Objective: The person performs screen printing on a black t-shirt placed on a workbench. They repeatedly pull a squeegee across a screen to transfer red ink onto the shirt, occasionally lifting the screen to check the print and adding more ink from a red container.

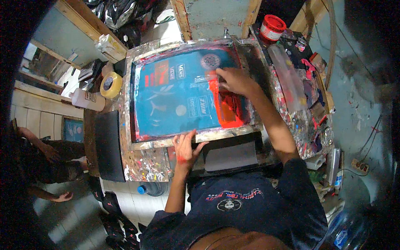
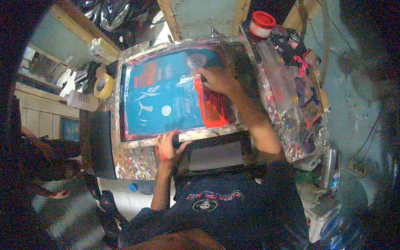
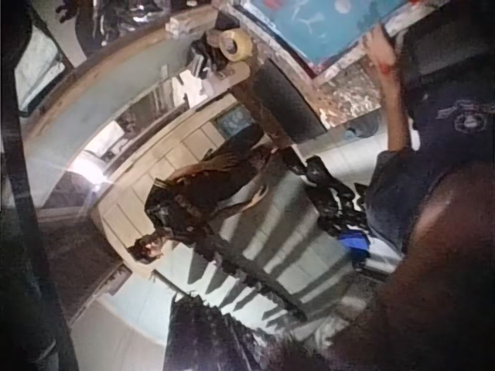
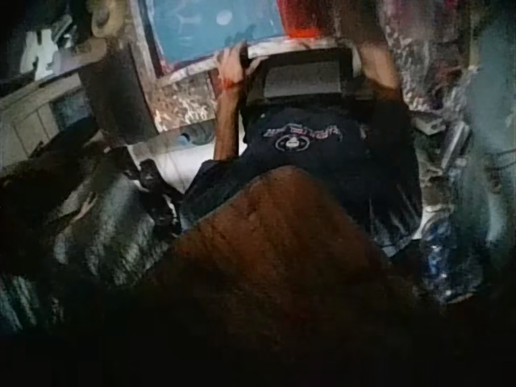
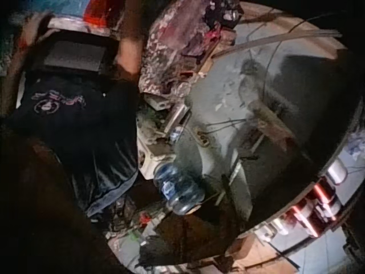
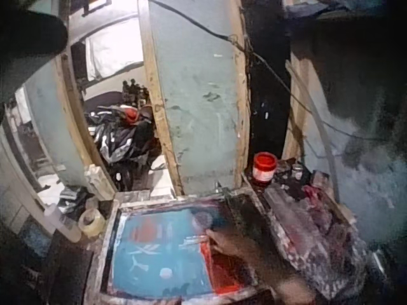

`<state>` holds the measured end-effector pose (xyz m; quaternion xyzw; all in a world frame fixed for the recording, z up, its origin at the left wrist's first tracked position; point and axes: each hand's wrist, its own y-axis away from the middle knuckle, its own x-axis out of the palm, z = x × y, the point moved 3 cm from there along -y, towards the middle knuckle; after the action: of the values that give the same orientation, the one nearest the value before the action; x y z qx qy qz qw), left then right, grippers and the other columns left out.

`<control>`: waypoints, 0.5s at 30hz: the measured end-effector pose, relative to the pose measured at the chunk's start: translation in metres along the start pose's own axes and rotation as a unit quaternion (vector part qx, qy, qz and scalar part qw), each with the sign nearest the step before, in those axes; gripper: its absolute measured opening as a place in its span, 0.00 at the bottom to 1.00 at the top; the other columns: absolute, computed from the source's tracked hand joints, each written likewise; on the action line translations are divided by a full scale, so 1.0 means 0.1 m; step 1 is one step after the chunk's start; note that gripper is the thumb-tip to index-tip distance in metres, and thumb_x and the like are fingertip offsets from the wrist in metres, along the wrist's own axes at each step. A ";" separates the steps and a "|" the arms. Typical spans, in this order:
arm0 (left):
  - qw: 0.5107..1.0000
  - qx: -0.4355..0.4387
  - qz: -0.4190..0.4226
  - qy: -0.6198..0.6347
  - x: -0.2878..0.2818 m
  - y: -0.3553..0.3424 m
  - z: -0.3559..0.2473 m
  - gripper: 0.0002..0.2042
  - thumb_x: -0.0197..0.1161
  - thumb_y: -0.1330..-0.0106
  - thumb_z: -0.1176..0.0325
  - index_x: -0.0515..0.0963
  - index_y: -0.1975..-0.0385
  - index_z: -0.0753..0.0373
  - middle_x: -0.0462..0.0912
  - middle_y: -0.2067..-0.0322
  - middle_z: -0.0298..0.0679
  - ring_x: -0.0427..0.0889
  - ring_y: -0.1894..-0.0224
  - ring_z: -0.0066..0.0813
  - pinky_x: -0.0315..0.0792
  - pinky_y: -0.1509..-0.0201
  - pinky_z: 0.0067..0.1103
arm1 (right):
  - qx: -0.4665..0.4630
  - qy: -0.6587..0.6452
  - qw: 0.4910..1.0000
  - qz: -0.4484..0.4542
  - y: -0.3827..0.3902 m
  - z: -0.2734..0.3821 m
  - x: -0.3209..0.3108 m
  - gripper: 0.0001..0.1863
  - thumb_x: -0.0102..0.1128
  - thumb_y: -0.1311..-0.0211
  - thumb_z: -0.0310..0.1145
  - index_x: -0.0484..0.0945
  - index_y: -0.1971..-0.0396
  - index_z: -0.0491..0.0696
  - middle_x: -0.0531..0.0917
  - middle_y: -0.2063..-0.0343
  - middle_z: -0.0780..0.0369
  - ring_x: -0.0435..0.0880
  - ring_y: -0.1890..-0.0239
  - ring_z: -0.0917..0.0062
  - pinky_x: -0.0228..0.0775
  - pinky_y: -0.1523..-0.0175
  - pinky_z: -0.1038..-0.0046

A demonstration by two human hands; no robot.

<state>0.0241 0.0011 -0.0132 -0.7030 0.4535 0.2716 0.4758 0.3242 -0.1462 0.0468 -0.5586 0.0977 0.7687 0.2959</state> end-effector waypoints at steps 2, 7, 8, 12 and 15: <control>1.000 0.014 -0.023 -0.005 -0.04 -0.01 -0.06 0.35 0.80 0.46 0.52 0.76 0.42 0.65 0.84 0.53 0.41 0.81 0.52 0.38 0.62 0.38 0.38 | 0.007 0.017 1.000 0.014 -0.04 0.00 -0.04 0.18 0.67 0.38 0.39 0.75 0.54 0.44 0.82 0.60 0.52 0.83 0.53 0.55 0.76 0.52 0.53; 0.998 -0.024 -0.048 -0.021 -0.07 0.07 -0.14 0.40 0.83 0.51 0.49 0.75 0.40 0.63 0.82 0.49 0.43 0.79 0.44 0.42 0.60 0.33 0.42 | -0.046 0.109 0.992 -0.034 0.63 0.34 0.38 0.16 0.65 0.36 0.38 0.77 0.52 0.46 0.82 0.59 0.56 0.83 0.54 0.60 0.78 0.53 0.59; 0.998 -0.024 -0.053 -0.021 -0.10 0.04 -0.15 0.40 0.83 0.51 0.49 0.75 0.40 0.63 0.82 0.48 0.43 0.79 0.44 0.42 0.60 0.33 0.43 | -0.049 0.109 0.992 -0.039 0.87 0.47 0.38 0.17 0.65 0.35 0.38 0.77 0.51 0.46 0.82 0.59 0.57 0.83 0.54 0.61 0.78 0.52 0.61; 0.998 -0.023 -0.048 -0.041 -0.12 0.08 -0.04 0.41 0.82 0.51 0.49 0.75 0.38 0.63 0.82 0.49 0.43 0.79 0.44 0.42 0.60 0.32 0.44 | -0.057 0.092 0.993 -0.040 1.49 0.99 0.33 0.19 0.61 0.35 0.41 0.78 0.50 0.45 0.81 0.57 0.57 0.81 0.52 0.63 0.77 0.47 0.63; 0.998 -0.030 -0.025 -0.039 -0.03 0.13 0.13 0.41 0.81 0.49 0.48 0.75 0.38 0.65 0.83 0.51 0.42 0.80 0.48 0.38 0.59 0.33 0.39 | -0.054 0.106 0.990 -0.075 1.55 1.09 0.26 0.24 0.62 0.36 0.47 0.77 0.49 0.43 0.81 0.54 0.55 0.80 0.50 0.63 0.75 0.43 0.64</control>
<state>0.0113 0.0123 -0.0213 -0.7168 0.4088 0.3006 0.4782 0.1443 -0.2095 0.0339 -0.6578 0.0447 0.6850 0.3098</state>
